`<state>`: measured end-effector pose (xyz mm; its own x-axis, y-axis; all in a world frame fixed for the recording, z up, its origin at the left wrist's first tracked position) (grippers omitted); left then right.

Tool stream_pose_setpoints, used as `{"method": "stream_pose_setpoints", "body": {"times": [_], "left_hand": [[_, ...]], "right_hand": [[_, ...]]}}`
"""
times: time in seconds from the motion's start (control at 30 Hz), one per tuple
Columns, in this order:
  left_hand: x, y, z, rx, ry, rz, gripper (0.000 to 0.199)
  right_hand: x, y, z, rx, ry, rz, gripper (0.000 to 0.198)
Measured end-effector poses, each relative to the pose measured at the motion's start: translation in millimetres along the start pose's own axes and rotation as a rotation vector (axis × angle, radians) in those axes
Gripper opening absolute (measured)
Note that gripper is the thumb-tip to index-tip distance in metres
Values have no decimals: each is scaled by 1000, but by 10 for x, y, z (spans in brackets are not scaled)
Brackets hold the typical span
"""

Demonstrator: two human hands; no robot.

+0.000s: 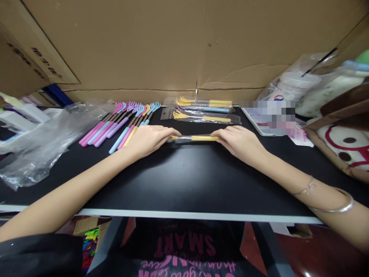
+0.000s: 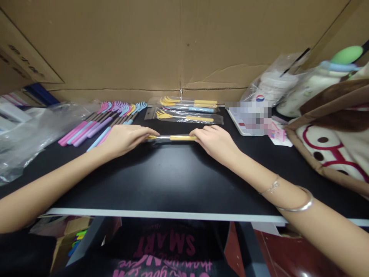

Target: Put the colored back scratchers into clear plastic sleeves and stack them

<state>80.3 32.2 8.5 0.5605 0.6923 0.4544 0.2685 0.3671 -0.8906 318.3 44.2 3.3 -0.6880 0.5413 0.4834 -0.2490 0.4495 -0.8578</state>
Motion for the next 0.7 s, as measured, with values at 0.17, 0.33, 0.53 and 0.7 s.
{"method": "stream_pose_setpoints", "body": {"times": [0.17, 0.33, 0.53, 0.7], "left_hand": [[27, -53, 78, -117, -125, 47, 39], [51, -60, 185, -205, -230, 99, 38], [65, -34, 367, -400, -356, 163, 47], [56, -18, 356, -638, -450, 263, 51]], "right_hand": [[18, -72, -138, 274, 183, -19, 25], [29, -32, -279, 560, 329, 16, 24], [2, 109, -463, 900, 507, 115, 26], [-54, 212, -538, 1059, 598, 238, 39]]}}
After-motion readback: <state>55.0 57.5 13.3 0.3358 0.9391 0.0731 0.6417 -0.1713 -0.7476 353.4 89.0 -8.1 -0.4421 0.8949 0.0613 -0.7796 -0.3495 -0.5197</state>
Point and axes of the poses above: each hand's wrist, its own x-axis towards the middle knuckle, its own y-axis out of the palm, z = x × y, the point moved 7 cm from there along x, towards the middle knuckle, and after that the axes turned 5 degrees about -z, right-handed, at the moved point
